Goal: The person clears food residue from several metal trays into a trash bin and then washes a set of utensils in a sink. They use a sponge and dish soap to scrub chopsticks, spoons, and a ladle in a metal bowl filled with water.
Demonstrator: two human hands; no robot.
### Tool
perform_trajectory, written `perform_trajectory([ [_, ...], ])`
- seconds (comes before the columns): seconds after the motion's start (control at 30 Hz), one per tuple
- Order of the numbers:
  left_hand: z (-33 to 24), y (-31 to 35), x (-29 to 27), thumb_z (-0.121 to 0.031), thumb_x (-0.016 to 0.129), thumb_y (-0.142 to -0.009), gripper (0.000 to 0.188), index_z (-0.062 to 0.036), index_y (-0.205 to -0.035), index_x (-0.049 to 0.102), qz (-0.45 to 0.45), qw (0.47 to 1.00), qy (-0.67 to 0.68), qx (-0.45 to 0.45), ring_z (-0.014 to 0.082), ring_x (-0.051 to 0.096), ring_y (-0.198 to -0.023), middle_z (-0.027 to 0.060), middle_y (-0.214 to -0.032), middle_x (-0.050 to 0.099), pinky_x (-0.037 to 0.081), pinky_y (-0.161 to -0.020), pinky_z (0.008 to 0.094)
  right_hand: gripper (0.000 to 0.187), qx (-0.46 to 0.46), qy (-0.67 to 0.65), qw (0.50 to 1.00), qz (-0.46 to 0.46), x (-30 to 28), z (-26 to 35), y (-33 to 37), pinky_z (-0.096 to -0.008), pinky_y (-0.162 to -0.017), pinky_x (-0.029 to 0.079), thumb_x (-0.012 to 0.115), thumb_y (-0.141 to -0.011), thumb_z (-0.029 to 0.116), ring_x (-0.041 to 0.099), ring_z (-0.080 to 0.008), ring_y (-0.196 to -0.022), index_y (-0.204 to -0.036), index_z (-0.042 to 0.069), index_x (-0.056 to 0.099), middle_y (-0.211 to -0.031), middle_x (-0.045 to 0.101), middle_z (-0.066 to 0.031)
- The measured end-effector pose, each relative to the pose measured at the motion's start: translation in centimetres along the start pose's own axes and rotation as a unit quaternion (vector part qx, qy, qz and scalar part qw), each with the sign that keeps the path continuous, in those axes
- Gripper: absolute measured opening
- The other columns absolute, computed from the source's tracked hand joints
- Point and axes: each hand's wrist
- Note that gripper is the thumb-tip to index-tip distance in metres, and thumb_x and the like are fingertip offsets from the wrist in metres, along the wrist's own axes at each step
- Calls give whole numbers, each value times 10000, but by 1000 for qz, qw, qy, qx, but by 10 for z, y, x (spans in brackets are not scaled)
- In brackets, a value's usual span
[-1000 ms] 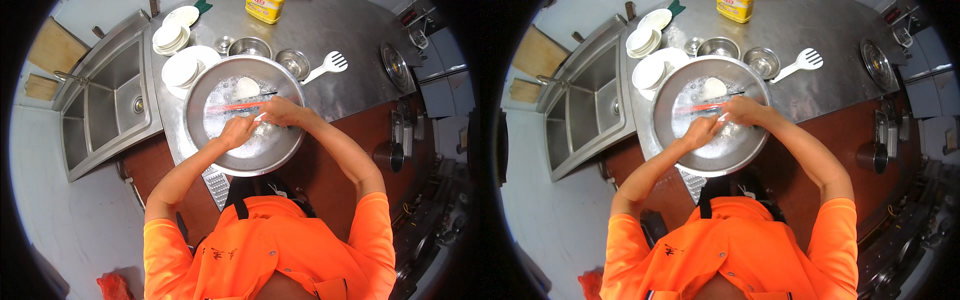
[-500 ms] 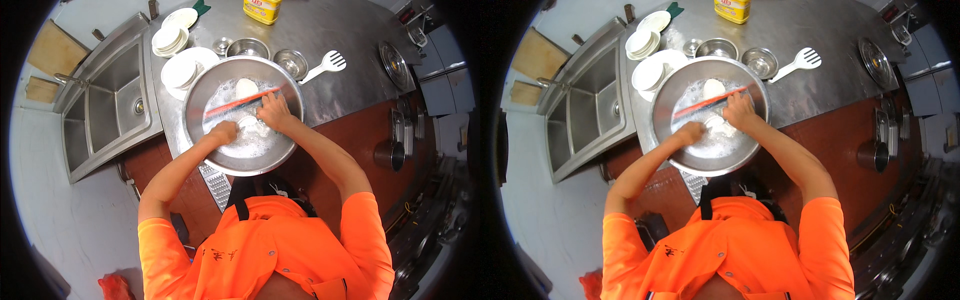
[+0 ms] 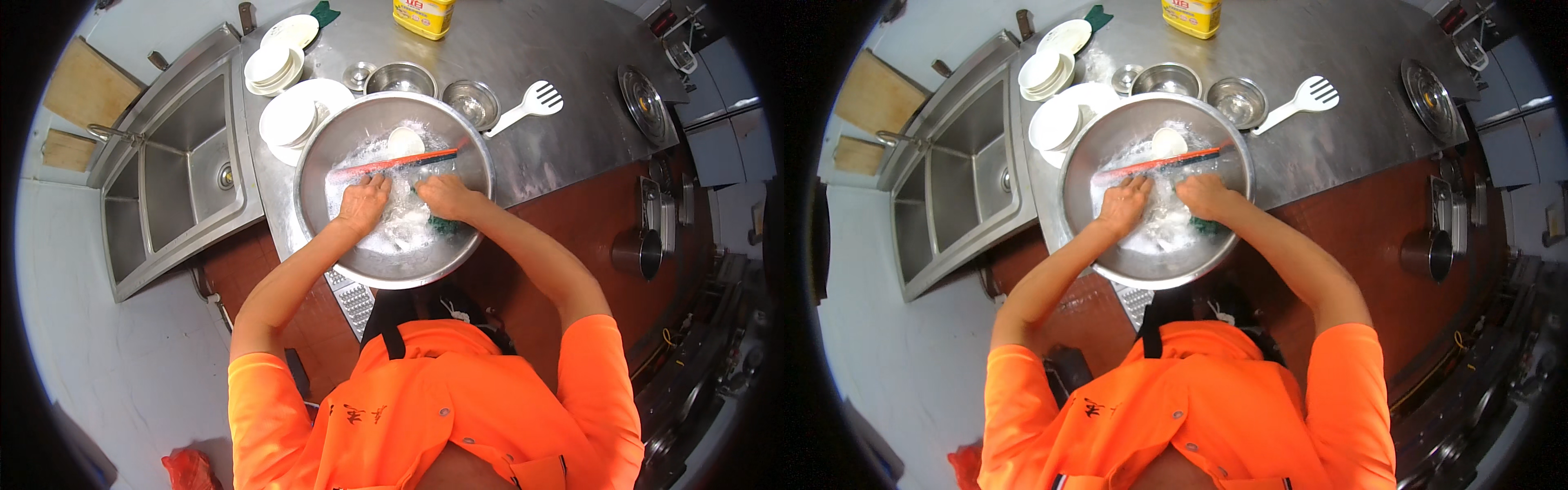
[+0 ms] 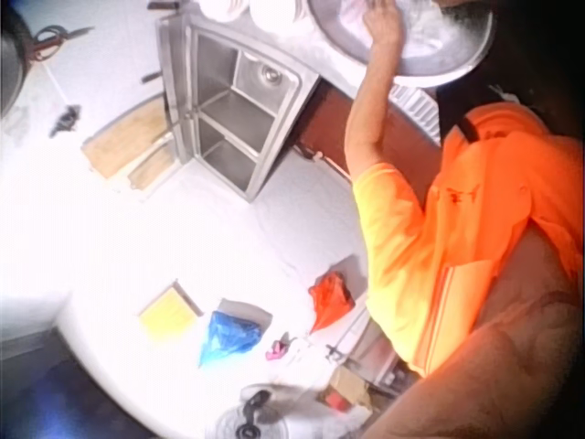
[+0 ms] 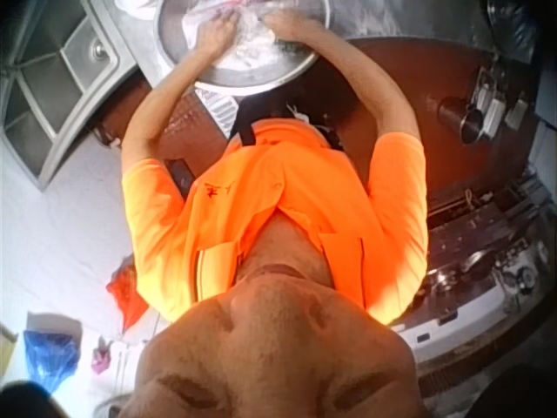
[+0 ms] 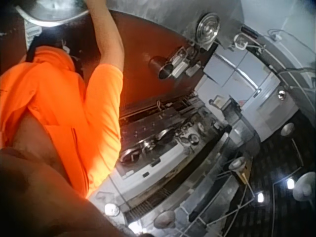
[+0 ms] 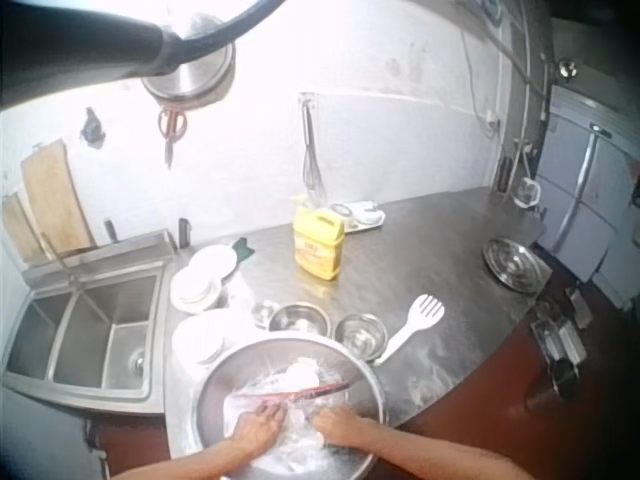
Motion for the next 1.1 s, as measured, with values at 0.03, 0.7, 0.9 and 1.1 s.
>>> perform_trajectory([
  [0.03,3,-3,7,-86,576,-687,292,-42,-975,548,-7,999,-37,17,279,607,-827,131,-946,573,506,-659,357,83,18,-4,1000,20,1,-1,-2,-412,-653,498,517,-729,74,624,-309,-769,-767,43,584,-781,623,-150],
  [0.7,-5,-19,-18,-56,386,-858,158,-48,-724,470,313,524,705,-362,63,232,-348,-22,-488,291,159,-311,253,21,-40,-8,979,-202,5,21,-24,-372,-569,490,611,-656,53,577,-244,-791,-660,33,606,-778,514,-101],
  [0.9,24,-9,-3,-173,561,-810,168,-16,-861,528,270,718,527,-365,140,394,-382,49,-547,457,282,-334,277,103,73,117,990,-23,-11,6,-18,-358,-581,509,585,-676,73,619,-261,-736,-729,82,673,-770,619,-114],
  [1.1,-10,23,-27,-57,607,-688,314,-32,-993,537,95,991,51,79,316,551,-931,157,-1032,534,485,-718,376,79,109,14,991,-72,-35,-9,-4,-400,-634,501,591,-662,65,620,-311,-748,-719,54,644,-796,607,-168],
])
Point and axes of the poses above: each hand's wrist, its own y-axis away from the middle knuckle, its own x-axis out of the palm, z = x × y
